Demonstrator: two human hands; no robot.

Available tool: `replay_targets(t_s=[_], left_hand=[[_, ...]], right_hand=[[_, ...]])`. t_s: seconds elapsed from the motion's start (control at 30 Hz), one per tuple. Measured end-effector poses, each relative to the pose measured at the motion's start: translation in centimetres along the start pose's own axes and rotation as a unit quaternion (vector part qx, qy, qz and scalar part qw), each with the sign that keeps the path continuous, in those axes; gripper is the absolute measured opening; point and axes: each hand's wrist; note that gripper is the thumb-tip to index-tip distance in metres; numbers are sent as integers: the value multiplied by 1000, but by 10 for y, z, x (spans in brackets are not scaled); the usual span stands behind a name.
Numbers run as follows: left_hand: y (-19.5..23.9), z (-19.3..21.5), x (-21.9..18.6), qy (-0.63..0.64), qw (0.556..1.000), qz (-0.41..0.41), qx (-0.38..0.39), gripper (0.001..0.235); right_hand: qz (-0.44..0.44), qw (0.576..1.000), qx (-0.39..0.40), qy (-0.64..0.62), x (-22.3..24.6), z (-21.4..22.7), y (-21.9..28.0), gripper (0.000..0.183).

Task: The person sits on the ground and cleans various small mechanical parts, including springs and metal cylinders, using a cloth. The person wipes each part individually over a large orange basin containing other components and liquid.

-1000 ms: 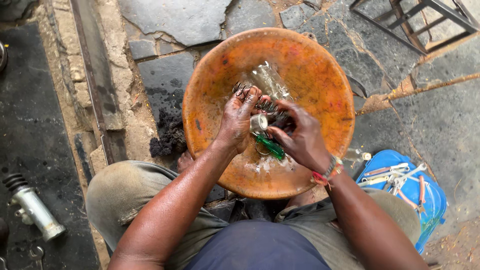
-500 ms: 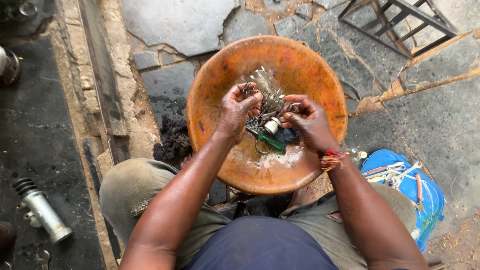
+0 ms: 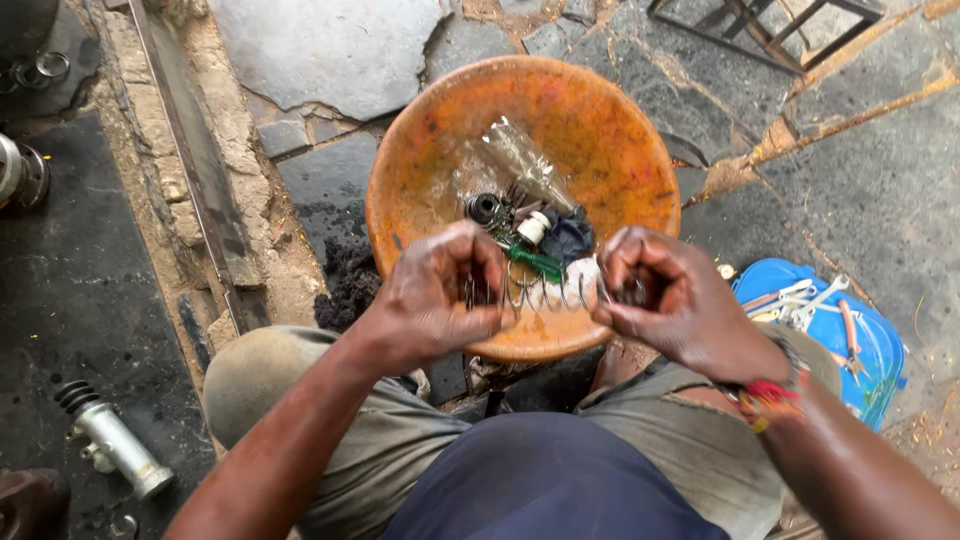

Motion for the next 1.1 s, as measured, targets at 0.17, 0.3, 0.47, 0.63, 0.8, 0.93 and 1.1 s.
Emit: replay_targets(t_s=[0.17, 0.3, 0.47, 0.63, 0.8, 0.93, 1.1], left_hand=[[37, -9, -22, 11, 997, 25, 73, 28], [48, -23, -30, -14, 997, 39, 58, 27], [49, -29, -29, -48, 998, 47, 14, 33], [57, -36, -37, -24, 996, 78, 47, 32], [58, -35, -49, -160, 985, 9, 57, 35], [54, -39, -53, -199, 980, -16, 20, 35], [52, -42, -56, -238, 970, -48, -16, 37]], right_hand=[[62, 994, 14, 85, 37, -21, 25, 25], [11, 995, -36, 91, 40, -33, 36, 23], [-4, 997, -56, 50, 27, -35, 36, 25], [2, 993, 1, 114, 37, -14, 36, 24], [38, 983, 56, 171, 44, 4, 40, 23], [44, 986, 27, 160, 41, 14, 40, 23], [85, 980, 11, 181, 42, 26, 34, 22]])
Point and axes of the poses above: each hand's wrist, its own y-axis away from the middle knuckle, its own z-axis out of the back of the hand, x = y × z, and after that the axes turned 4 degrees about z, right-handed
